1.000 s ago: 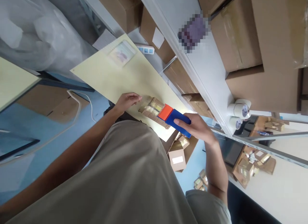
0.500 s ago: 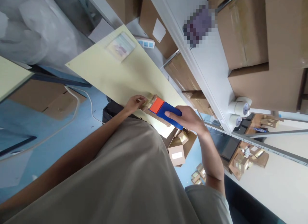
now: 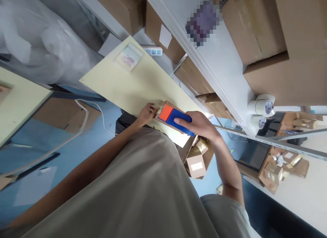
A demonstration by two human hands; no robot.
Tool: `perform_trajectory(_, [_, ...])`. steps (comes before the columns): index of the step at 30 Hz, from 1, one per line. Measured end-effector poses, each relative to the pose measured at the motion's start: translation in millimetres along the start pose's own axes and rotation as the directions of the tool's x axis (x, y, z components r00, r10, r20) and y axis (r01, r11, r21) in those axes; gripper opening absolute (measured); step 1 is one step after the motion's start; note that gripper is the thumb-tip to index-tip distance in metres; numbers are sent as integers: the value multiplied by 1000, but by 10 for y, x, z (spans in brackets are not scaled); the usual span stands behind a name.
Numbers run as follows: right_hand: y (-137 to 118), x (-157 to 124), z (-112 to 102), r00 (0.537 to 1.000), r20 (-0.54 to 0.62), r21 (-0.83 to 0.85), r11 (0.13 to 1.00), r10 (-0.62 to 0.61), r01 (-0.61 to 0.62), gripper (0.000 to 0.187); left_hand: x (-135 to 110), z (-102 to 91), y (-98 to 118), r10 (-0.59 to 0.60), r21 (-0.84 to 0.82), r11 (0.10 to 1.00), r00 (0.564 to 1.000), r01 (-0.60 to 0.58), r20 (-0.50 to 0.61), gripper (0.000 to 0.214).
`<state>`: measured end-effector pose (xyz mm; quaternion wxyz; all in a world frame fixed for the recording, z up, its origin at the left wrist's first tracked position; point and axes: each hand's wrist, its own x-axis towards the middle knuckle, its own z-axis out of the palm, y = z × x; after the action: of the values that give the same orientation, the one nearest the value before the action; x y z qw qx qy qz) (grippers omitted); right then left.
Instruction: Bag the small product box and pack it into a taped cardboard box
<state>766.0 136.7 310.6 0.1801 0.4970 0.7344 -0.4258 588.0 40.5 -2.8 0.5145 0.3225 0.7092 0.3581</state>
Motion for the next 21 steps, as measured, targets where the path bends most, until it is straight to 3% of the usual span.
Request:
perform_trajectory(2, [27,-20,4,1000,16,34,999,-5,5,60,20,5,-40,-123,-25,992,991,124,44,60])
perform_trajectory(4, [45,-42,6,1000,24,56,998,-12,11,58,-13,-28,-48,-135,-45,989,989,138,61,62])
perform_trajectory(6, [58,-63,8,1000,16,55,998,-20,19,56,-99,-105,3,-30,-105,994,995,40,95,62])
perform_trajectory(8, [70,-78,13,1000,9,45,999,-26,26,56,-204,-208,121,131,-190,977,974,-95,183,69])
perform_trajectory(12, [93,-87,38,999,-5,0,999,-54,54,60,-300,-361,455,382,-233,920,857,-316,347,76])
perform_trajectory(17, [83,-107,68,994,-31,-102,990,-105,101,63,-163,-337,639,442,-158,893,752,-422,490,63])
perform_trajectory(21, [84,-151,53,994,8,-161,981,-111,111,67,-92,-287,586,491,-2,835,742,-551,457,69])
